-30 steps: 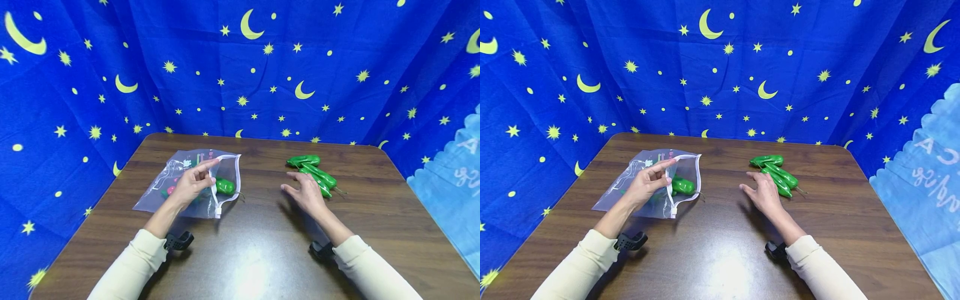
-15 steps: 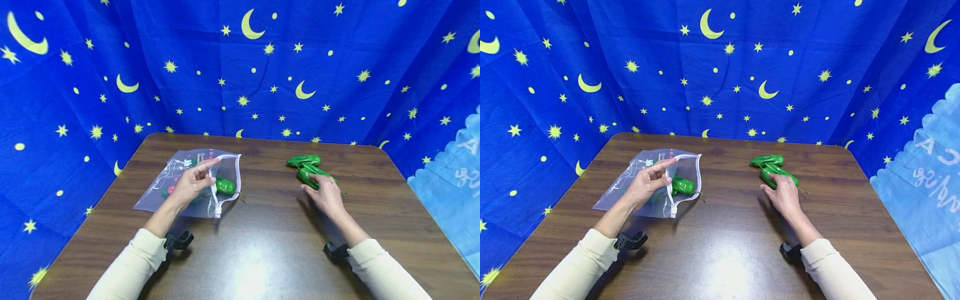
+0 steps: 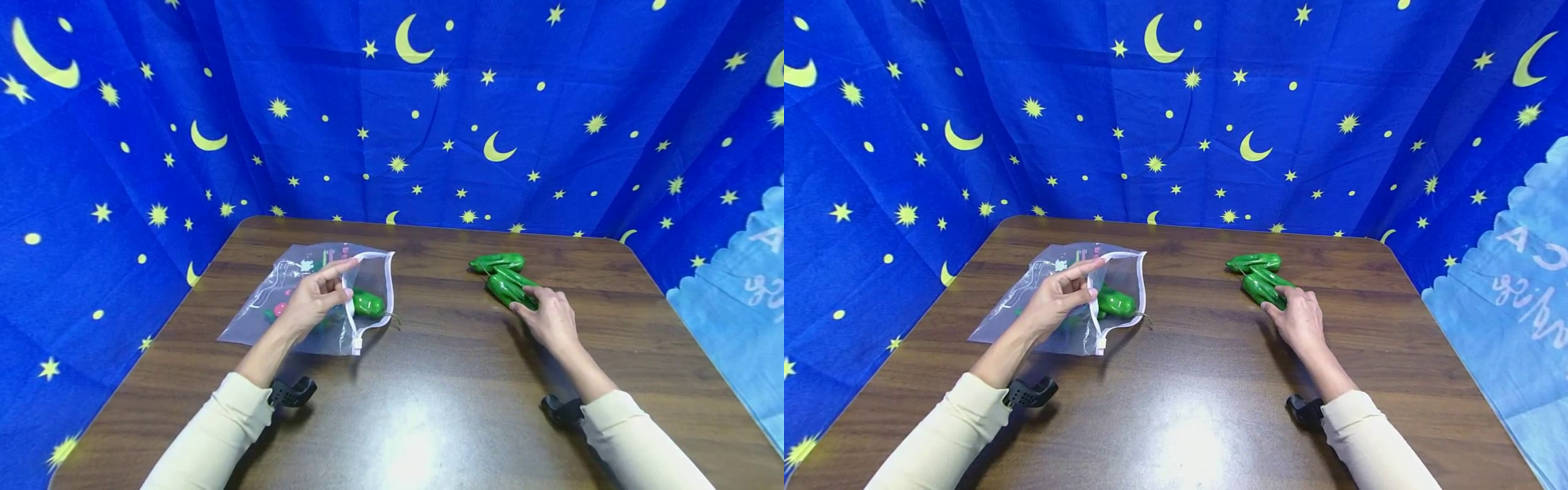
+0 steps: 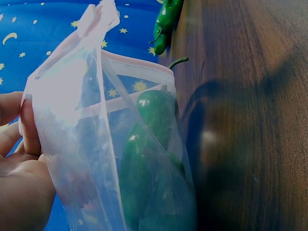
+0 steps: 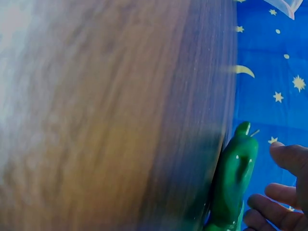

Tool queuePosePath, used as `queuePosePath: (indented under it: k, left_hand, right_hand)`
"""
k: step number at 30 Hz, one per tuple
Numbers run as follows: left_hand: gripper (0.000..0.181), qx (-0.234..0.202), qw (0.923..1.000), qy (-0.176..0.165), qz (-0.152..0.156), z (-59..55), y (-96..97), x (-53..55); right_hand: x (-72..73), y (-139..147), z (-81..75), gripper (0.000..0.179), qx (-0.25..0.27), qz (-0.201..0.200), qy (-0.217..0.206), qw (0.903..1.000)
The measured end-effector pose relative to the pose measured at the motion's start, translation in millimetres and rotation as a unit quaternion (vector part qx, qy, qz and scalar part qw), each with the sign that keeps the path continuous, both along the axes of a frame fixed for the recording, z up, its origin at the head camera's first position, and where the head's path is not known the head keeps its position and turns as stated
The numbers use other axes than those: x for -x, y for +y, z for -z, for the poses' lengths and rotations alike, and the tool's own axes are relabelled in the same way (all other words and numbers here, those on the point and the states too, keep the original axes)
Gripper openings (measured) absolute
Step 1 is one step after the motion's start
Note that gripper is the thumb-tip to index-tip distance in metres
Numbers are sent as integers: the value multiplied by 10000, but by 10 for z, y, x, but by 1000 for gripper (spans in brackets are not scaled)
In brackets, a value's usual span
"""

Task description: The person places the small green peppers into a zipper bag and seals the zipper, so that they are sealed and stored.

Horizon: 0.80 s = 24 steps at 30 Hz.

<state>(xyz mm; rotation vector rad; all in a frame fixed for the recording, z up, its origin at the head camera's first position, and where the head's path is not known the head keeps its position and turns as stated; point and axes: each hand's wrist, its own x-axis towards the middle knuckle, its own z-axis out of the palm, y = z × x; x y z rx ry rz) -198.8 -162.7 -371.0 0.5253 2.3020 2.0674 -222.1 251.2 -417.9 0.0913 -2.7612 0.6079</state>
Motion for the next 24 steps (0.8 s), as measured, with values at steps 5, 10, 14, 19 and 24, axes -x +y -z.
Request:
queuePosePath:
  k: [5, 10, 14, 19, 24]
  left_hand:
    - [55, -24, 10000, 12, 20, 8, -1, 4]
    - [55, -36, 10000, 69, 40, 16, -2, 7]
    - [55, -57, 10000, 51, 44, 13, -4, -1]
    - [55, -50, 10000, 43, 29, 4, -6, -6]
    - [55, -54, 10000, 17, 25, 1, -4, -10]
  right_hand:
    - [-1, 48, 3, 49, -67, 73, -120, 9999]
    - [10, 87, 13, 50, -119, 78, -273, 9995]
    - [17, 116, 34, 49, -115, 92, -348, 9993]
    - [26, 152, 70, 47, -66, 108, -429, 9990]
    - [40, 191, 99, 47, -11, 103, -530, 9985]
